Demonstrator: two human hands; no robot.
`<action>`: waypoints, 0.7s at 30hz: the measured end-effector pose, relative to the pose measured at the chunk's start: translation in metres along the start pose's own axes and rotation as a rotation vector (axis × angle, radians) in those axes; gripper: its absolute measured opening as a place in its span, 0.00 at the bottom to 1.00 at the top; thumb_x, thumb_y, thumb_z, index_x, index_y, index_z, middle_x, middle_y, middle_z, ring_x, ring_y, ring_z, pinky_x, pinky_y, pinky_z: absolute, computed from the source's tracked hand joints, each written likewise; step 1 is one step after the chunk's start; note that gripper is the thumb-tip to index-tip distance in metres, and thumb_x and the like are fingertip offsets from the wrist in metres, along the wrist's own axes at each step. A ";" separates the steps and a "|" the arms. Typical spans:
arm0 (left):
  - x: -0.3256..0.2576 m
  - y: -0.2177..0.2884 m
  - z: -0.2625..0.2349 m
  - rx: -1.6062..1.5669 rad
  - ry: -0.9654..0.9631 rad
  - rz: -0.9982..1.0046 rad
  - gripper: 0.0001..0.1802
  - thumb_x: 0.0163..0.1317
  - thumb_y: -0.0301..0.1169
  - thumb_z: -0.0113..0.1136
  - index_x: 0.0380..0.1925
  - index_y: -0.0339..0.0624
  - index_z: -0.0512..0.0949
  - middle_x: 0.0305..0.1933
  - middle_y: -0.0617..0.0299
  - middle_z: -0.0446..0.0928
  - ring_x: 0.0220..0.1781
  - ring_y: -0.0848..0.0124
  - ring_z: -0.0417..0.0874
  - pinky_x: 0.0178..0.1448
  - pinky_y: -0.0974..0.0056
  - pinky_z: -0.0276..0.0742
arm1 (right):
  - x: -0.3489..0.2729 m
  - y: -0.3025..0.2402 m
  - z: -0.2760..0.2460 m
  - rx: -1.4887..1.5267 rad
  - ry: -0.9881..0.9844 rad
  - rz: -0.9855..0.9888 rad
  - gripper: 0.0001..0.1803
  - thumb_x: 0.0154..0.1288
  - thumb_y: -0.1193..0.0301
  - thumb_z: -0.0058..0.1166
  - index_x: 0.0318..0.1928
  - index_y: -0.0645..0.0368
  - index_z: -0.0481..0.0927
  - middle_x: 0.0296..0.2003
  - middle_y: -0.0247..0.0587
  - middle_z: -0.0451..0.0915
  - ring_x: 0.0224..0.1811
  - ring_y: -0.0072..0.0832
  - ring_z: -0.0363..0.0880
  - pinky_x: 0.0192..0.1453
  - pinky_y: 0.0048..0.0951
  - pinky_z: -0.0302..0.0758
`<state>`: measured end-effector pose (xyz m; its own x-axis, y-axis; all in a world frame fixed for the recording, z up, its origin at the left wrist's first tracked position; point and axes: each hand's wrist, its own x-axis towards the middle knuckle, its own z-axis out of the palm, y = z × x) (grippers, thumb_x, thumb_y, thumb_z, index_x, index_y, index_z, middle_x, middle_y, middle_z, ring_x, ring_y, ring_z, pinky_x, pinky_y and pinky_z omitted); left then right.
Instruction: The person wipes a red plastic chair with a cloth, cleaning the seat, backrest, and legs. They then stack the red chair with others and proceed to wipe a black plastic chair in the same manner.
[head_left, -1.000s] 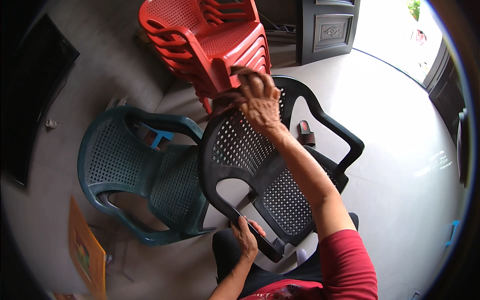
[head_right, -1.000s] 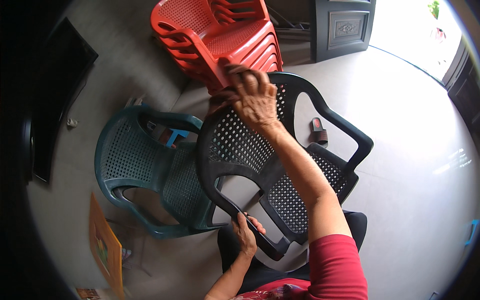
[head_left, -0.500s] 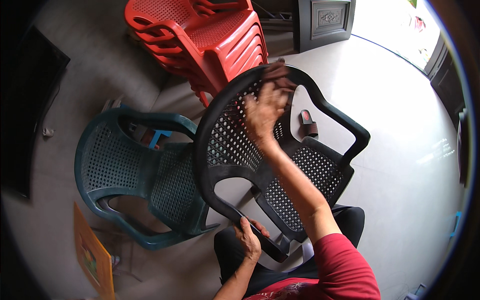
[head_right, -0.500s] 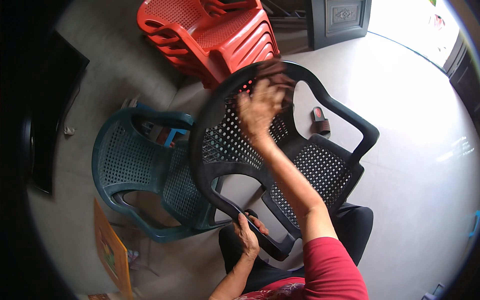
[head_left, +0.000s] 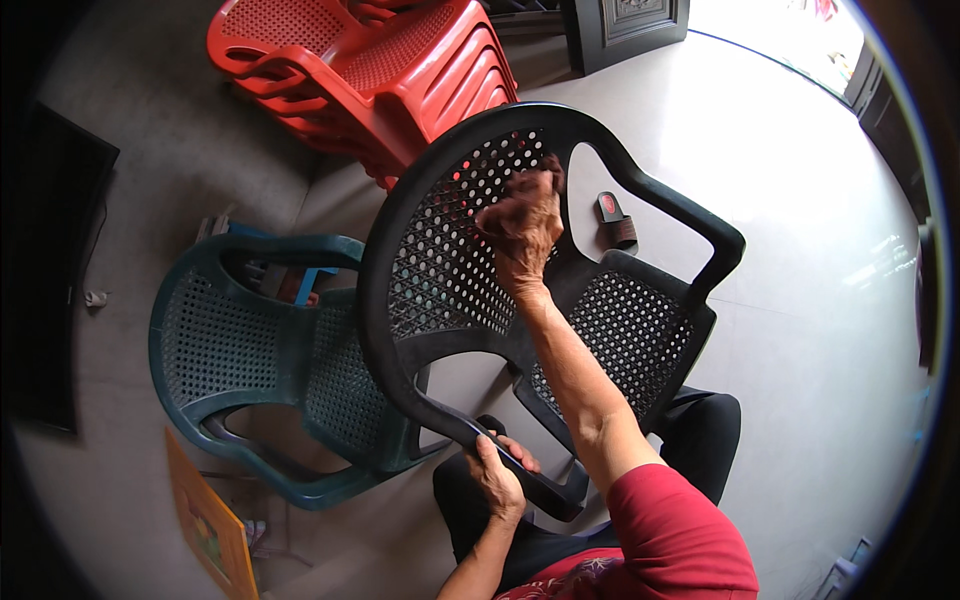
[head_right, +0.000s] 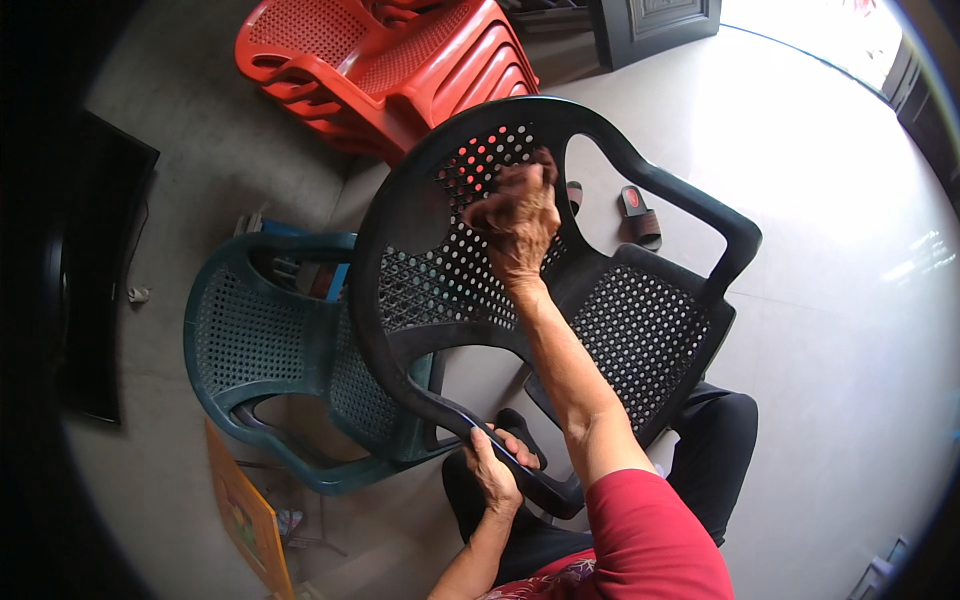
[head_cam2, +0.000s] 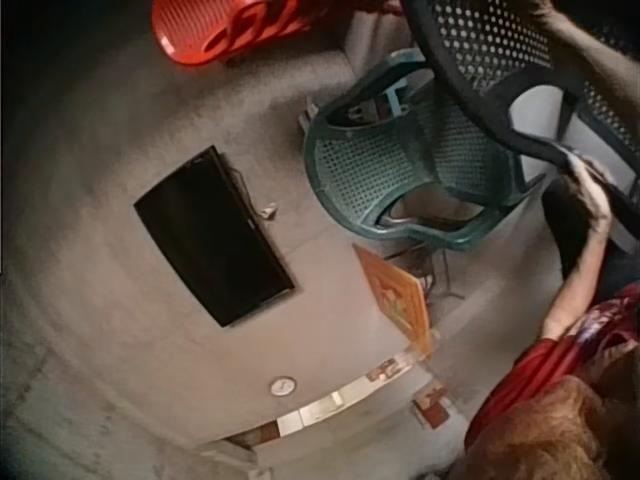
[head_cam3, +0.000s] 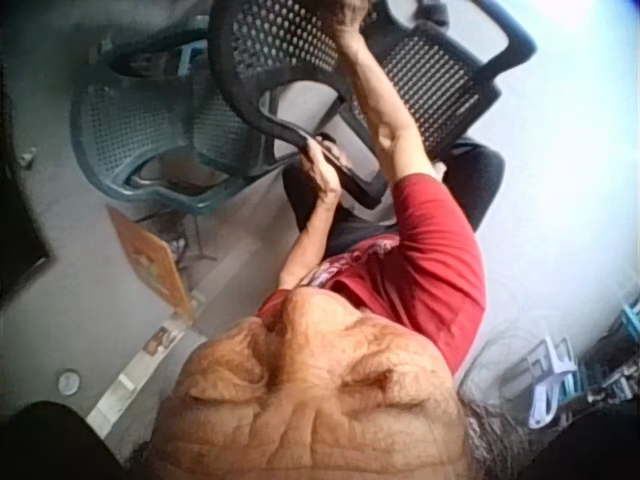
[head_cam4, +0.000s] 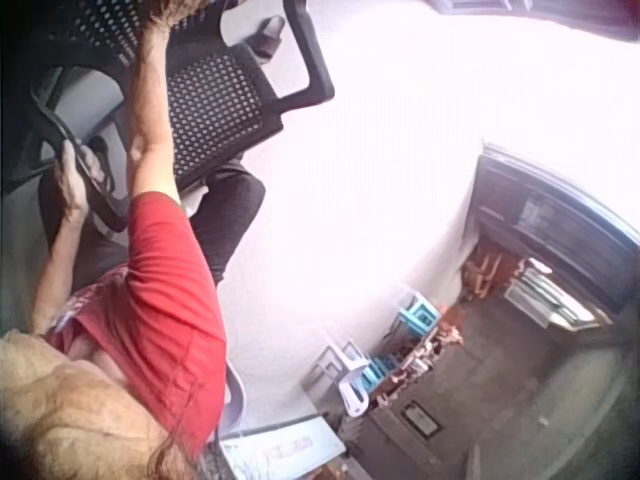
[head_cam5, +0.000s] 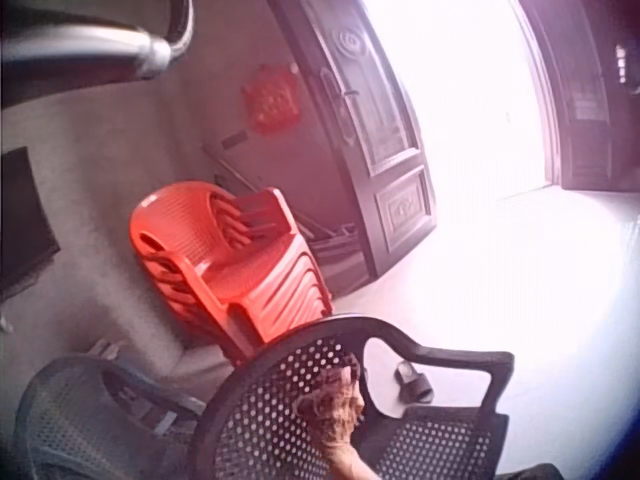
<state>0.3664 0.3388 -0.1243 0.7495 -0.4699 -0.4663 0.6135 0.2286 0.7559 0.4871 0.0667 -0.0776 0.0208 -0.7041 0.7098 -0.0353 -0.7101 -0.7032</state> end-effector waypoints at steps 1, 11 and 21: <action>0.001 0.001 -0.001 0.004 0.000 0.003 0.20 0.70 0.52 0.41 0.44 0.48 0.58 0.23 0.61 0.67 0.17 0.68 0.69 0.22 0.62 0.70 | -0.007 0.002 0.000 -0.058 0.062 -0.017 0.40 0.41 0.66 0.66 0.58 0.62 0.63 0.43 0.45 0.75 0.48 0.47 0.75 0.49 0.44 0.74; 0.001 -0.002 0.001 -0.060 -0.021 0.027 0.16 0.71 0.48 0.43 0.39 0.47 0.58 0.22 0.61 0.67 0.16 0.69 0.69 0.21 0.62 0.72 | -0.128 0.144 -0.055 -0.549 -0.173 0.488 0.24 0.55 0.67 0.60 0.52 0.55 0.72 0.46 0.39 0.77 0.53 0.39 0.72 0.55 0.37 0.66; 0.001 0.002 0.006 0.062 0.021 0.086 0.21 0.70 0.53 0.42 0.37 0.45 0.60 0.20 0.62 0.66 0.15 0.70 0.67 0.20 0.63 0.70 | -0.055 -0.021 0.004 -0.013 0.016 0.070 0.29 0.36 0.84 0.50 0.47 0.55 0.71 0.34 0.37 0.74 0.42 0.38 0.69 0.49 0.37 0.59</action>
<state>0.3667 0.3339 -0.1209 0.8043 -0.4324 -0.4076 0.5306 0.2137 0.8202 0.4904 0.1207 -0.1021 0.0023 -0.7514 0.6598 -0.0489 -0.6591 -0.7505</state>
